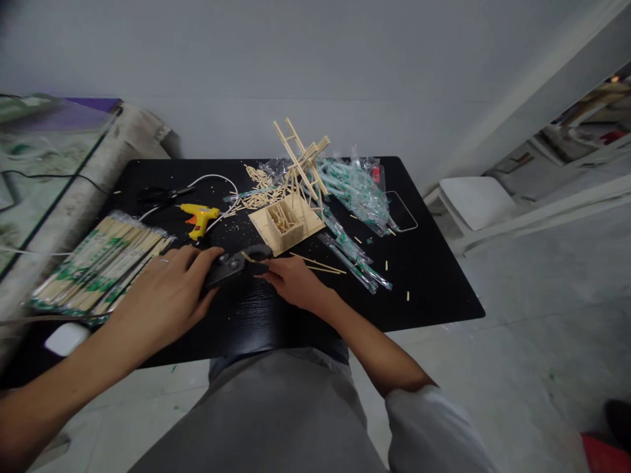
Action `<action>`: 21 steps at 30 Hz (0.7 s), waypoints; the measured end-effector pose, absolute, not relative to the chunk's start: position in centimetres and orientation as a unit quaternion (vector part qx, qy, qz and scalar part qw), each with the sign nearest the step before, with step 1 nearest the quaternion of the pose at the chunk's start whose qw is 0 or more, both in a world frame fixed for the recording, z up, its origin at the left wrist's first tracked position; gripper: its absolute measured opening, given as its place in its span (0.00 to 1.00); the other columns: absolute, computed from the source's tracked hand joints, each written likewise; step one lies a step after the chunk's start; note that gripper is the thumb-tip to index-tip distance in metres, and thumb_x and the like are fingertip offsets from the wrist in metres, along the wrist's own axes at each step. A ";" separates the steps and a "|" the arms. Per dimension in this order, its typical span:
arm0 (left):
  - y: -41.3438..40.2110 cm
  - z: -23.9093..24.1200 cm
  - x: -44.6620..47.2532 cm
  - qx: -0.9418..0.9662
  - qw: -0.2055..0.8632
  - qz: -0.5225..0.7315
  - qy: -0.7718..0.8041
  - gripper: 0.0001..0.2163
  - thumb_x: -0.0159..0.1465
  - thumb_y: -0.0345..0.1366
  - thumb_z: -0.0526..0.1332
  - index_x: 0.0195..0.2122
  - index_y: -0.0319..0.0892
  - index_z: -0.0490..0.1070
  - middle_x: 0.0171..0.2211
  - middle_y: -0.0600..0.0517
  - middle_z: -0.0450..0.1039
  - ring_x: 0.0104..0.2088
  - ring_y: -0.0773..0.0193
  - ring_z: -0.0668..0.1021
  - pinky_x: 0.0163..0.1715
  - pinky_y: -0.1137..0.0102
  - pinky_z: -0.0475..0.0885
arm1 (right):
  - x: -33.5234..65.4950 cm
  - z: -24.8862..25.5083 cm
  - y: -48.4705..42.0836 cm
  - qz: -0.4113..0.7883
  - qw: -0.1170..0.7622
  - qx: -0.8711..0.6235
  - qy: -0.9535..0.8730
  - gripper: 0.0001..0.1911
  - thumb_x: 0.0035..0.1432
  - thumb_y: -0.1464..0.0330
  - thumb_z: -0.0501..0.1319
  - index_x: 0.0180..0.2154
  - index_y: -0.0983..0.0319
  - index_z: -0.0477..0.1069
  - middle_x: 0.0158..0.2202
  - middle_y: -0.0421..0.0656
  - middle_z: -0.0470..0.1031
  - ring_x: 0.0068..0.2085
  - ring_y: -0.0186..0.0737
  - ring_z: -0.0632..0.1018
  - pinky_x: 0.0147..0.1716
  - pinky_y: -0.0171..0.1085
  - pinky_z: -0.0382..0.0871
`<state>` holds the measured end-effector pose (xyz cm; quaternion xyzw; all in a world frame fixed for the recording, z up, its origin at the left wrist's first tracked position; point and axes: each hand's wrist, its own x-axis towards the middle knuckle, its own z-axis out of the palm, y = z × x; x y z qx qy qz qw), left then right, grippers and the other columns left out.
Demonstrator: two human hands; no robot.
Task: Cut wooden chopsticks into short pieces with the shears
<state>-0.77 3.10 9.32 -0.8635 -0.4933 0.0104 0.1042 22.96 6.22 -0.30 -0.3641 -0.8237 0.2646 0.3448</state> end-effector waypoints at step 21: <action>2.9 8.9 -1.5 -0.870 0.113 0.038 -0.479 0.09 0.64 0.26 0.55 0.43 0.41 0.71 0.32 0.45 0.71 0.31 0.48 0.78 0.34 0.59 0.73 | 22.8 -0.4 6.1 0.263 0.356 -0.346 -0.827 0.07 0.68 0.76 0.62 0.36 0.63 0.77 0.31 0.44 0.83 0.32 0.40 0.83 0.33 0.32 0.68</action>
